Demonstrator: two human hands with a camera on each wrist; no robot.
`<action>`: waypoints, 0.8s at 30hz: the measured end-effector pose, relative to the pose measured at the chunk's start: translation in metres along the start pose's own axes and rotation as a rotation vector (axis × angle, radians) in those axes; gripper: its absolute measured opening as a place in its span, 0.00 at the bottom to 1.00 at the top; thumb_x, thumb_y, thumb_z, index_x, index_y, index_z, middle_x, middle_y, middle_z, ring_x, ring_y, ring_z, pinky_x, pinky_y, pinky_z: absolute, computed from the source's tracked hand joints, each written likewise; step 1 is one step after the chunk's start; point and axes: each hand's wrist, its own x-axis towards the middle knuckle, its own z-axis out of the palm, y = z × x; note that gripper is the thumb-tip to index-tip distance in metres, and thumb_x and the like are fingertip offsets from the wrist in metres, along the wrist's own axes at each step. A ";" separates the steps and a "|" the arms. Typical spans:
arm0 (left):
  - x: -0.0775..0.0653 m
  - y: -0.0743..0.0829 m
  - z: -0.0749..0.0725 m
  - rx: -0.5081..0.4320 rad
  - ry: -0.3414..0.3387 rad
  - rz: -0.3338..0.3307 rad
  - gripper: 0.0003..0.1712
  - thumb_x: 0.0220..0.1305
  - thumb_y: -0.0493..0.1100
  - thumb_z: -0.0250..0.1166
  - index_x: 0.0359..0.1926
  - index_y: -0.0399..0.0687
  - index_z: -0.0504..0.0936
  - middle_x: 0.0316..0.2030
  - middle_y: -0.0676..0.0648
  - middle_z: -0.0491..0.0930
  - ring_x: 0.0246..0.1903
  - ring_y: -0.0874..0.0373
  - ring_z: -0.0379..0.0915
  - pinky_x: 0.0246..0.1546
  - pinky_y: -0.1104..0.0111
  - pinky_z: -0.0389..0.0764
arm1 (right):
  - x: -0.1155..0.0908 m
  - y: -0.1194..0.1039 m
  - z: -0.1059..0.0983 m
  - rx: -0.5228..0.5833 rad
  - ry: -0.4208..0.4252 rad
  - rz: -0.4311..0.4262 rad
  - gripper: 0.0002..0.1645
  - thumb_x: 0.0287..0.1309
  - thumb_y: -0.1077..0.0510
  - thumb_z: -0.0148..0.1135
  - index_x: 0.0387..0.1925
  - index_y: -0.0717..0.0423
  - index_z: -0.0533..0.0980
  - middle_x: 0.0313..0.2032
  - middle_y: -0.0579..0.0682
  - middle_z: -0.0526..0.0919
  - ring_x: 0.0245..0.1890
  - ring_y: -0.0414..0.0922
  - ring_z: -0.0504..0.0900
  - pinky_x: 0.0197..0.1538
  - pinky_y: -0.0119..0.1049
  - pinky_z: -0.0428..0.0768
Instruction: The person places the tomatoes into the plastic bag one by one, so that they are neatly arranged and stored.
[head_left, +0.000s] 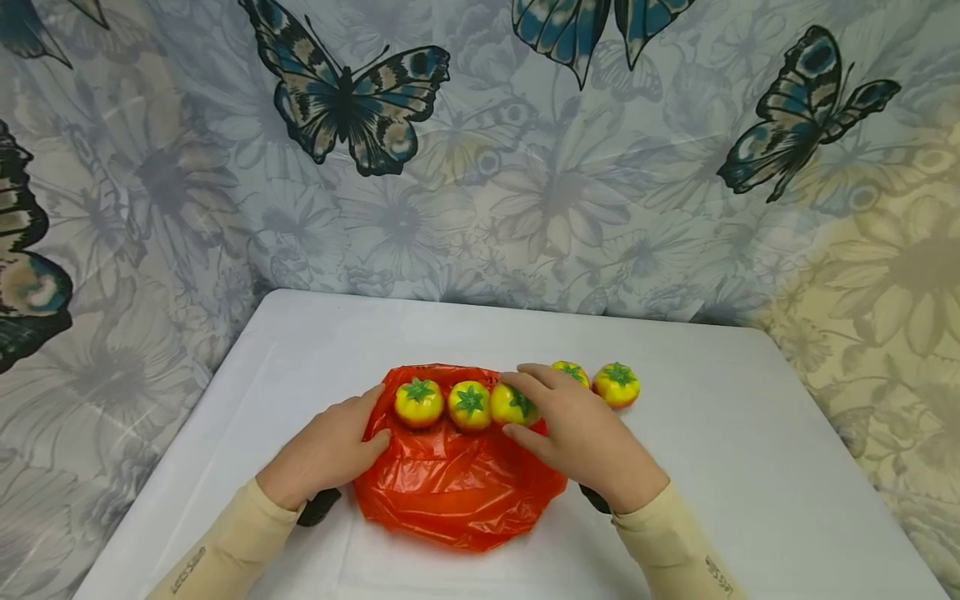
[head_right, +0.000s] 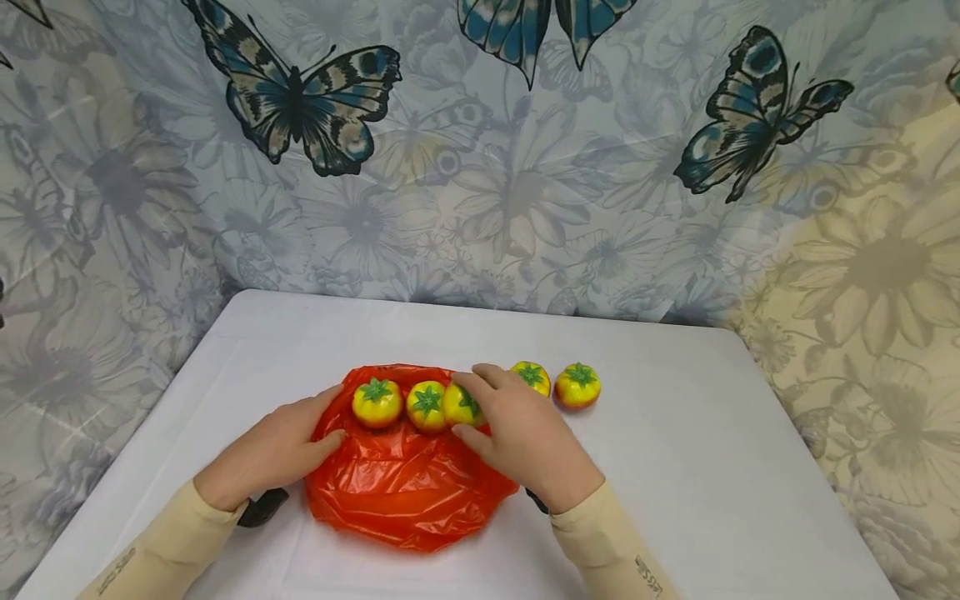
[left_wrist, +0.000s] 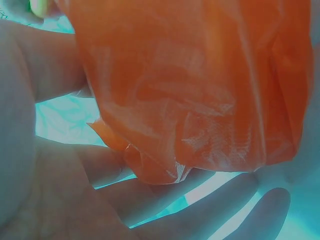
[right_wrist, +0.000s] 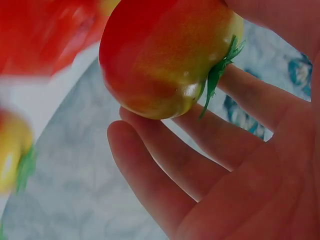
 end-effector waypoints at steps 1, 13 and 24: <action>0.000 0.000 0.000 0.002 0.000 0.000 0.42 0.76 0.48 0.62 0.83 0.39 0.61 0.71 0.35 0.78 0.66 0.41 0.80 0.66 0.41 0.81 | 0.002 -0.006 0.003 0.002 -0.007 -0.012 0.39 0.62 0.45 0.80 0.72 0.46 0.77 0.68 0.52 0.81 0.65 0.54 0.84 0.63 0.52 0.87; 0.000 -0.001 -0.001 0.002 0.022 0.018 0.40 0.76 0.47 0.62 0.83 0.39 0.62 0.69 0.35 0.80 0.64 0.39 0.81 0.65 0.41 0.82 | 0.021 -0.058 0.033 0.015 -0.105 -0.147 0.37 0.67 0.42 0.75 0.73 0.44 0.77 0.66 0.48 0.81 0.64 0.46 0.83 0.65 0.44 0.87; 0.001 -0.001 -0.001 0.018 0.016 0.001 0.40 0.80 0.48 0.60 0.83 0.35 0.61 0.71 0.33 0.77 0.66 0.38 0.80 0.67 0.41 0.81 | 0.028 -0.086 0.056 -0.041 -0.196 -0.212 0.35 0.69 0.41 0.72 0.73 0.44 0.76 0.68 0.47 0.81 0.64 0.45 0.83 0.64 0.44 0.87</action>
